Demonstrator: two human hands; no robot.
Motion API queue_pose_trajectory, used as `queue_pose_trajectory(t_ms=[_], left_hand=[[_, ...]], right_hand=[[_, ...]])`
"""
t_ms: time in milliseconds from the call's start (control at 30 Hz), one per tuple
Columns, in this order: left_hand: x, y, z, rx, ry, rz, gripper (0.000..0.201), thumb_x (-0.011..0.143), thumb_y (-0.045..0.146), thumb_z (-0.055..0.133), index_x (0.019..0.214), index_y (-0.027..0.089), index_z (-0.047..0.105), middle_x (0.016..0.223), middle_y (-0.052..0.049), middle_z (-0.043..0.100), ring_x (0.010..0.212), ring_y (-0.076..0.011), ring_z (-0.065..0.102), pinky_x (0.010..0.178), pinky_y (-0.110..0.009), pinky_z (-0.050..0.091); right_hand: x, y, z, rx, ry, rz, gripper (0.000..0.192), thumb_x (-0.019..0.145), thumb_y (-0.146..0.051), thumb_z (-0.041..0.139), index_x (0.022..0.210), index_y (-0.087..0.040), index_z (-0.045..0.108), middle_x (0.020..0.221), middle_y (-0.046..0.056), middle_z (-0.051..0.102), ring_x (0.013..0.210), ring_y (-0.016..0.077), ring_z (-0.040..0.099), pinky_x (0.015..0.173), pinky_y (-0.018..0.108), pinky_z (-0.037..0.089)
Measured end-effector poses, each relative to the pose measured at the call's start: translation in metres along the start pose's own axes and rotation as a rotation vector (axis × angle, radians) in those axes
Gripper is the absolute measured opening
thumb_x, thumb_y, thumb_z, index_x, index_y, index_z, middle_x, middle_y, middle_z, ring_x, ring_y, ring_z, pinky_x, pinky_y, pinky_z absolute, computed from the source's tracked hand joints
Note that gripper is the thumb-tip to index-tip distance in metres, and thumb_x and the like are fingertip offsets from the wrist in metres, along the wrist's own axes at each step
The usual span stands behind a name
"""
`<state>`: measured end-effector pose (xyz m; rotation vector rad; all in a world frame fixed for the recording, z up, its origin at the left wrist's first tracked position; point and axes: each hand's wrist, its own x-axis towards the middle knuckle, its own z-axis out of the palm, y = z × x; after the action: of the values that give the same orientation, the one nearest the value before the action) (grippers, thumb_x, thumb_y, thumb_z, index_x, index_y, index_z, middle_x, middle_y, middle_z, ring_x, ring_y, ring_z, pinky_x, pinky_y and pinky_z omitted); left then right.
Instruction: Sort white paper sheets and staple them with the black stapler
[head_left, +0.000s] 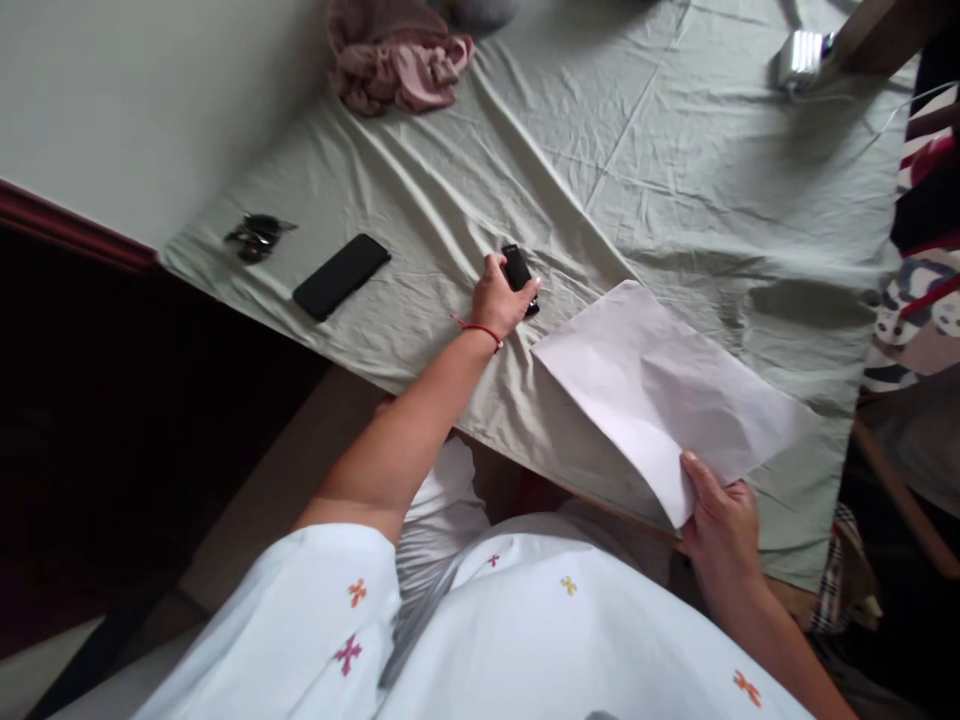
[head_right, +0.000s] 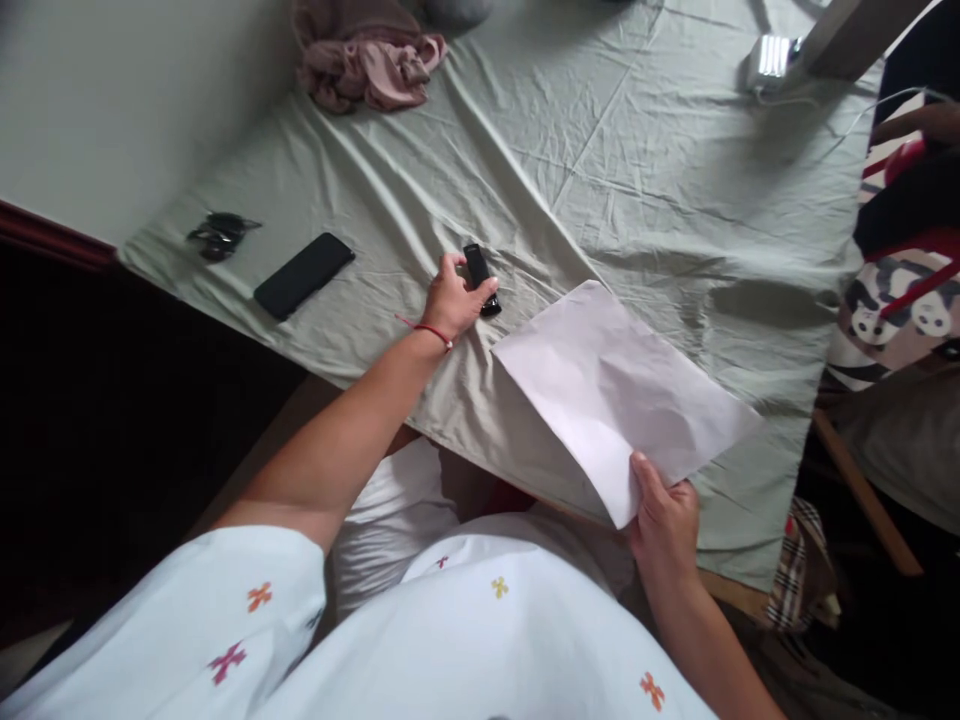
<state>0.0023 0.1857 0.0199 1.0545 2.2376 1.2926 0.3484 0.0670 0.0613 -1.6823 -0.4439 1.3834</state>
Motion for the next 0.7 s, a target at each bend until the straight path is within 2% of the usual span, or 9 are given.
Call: queue_pose_trajectory(t_ms=[100, 233, 300, 400, 467, 533, 633, 700], left_hand=[[-0.031, -0.014, -0.011, 0.043, 0.056, 0.079, 0.046, 0.089, 0.025, 0.080, 0.128, 0.022, 0.054, 0.098, -0.003, 0.069, 0.090, -0.0188, 0.072, 0.092, -0.036, 0.060], [-0.102, -0.026, -0.040, 0.135, 0.144, 0.213, 0.028, 0.096, 0.020, 0.065, 0.123, 0.021, 0.060, 0.108, -0.008, 0.070, 0.094, -0.0190, 0.071, 0.082, -0.032, 0.062], [-0.138, -0.020, -0.051, 0.214, 0.092, 0.323, 0.017, 0.099, 0.022, 0.060, 0.115, 0.021, 0.066, 0.113, -0.010, 0.071, 0.099, -0.0207, 0.071, 0.079, -0.032, 0.062], [-0.178, -0.006, -0.054, 0.253, -0.031, 0.550, 0.016, 0.103, 0.023, 0.059, 0.114, 0.023, 0.071, 0.120, -0.010, 0.074, 0.115, -0.0229, 0.072, 0.102, -0.039, 0.061], [-0.192, 0.000, -0.049, 0.251, -0.091, 0.653, 0.021, 0.105, 0.025, 0.058, 0.122, 0.024, 0.071, 0.132, -0.012, 0.074, 0.127, -0.0234, 0.070, 0.110, -0.041, 0.058], [-0.197, 0.001, -0.040, 0.300, -0.158, 0.683, 0.026, 0.106, 0.029, 0.058, 0.128, 0.023, 0.071, 0.141, -0.013, 0.072, 0.138, -0.0259, 0.065, 0.116, -0.045, 0.054], [-0.198, -0.005, -0.029, 0.433, -0.285, 0.680, 0.030, 0.105, 0.034, 0.061, 0.131, 0.023, 0.071, 0.145, -0.013, 0.072, 0.143, -0.0287, 0.063, 0.122, -0.051, 0.049], [-0.199, -0.009, -0.024, 0.514, -0.333, 0.673, 0.031, 0.104, 0.033, 0.062, 0.132, 0.024, 0.071, 0.148, -0.012, 0.071, 0.145, -0.0293, 0.061, 0.125, -0.053, 0.045]], right_hand=[[0.001, 0.005, 0.005, 0.007, -0.037, 0.025, 0.056, 0.046, -0.039, 0.106, 0.085, -0.015, 0.074, 0.081, 0.001, 0.076, 0.074, 0.0146, 0.072, 0.073, 0.024, 0.065], [0.001, 0.016, 0.009, -0.027, -0.132, 0.133, 0.053, 0.048, -0.044, 0.107, 0.079, -0.015, 0.074, 0.078, 0.002, 0.076, 0.067, 0.0128, 0.067, 0.059, 0.021, 0.059], [-0.002, 0.022, 0.010, -0.026, -0.165, 0.182, 0.053, 0.047, -0.046, 0.107, 0.075, -0.015, 0.074, 0.074, 0.002, 0.074, 0.063, 0.0114, 0.064, 0.054, 0.019, 0.055], [-0.010, 0.027, 0.010, -0.039, -0.242, 0.251, 0.051, 0.051, -0.051, 0.105, 0.072, -0.016, 0.076, 0.074, 0.003, 0.074, 0.061, 0.0131, 0.062, 0.051, 0.022, 0.054], [-0.017, 0.031, 0.008, -0.066, -0.337, 0.303, 0.049, 0.057, -0.056, 0.103, 0.077, -0.017, 0.079, 0.083, 0.006, 0.078, 0.066, 0.0169, 0.067, 0.053, 0.026, 0.058], [-0.020, 0.033, 0.004, -0.108, -0.430, 0.347, 0.051, 0.061, -0.060, 0.101, 0.080, -0.017, 0.081, 0.088, 0.008, 0.080, 0.072, 0.0192, 0.070, 0.059, 0.028, 0.062], [-0.018, 0.031, -0.003, -0.277, -0.584, 0.429, 0.061, 0.062, -0.069, 0.098, 0.077, -0.013, 0.079, 0.079, 0.011, 0.078, 0.067, 0.0170, 0.070, 0.061, 0.026, 0.062], [-0.012, 0.019, -0.013, -0.452, -0.743, 0.474, 0.068, 0.067, -0.077, 0.091, 0.082, -0.012, 0.078, 0.079, 0.013, 0.078, 0.063, 0.0151, 0.069, 0.058, 0.024, 0.058]])
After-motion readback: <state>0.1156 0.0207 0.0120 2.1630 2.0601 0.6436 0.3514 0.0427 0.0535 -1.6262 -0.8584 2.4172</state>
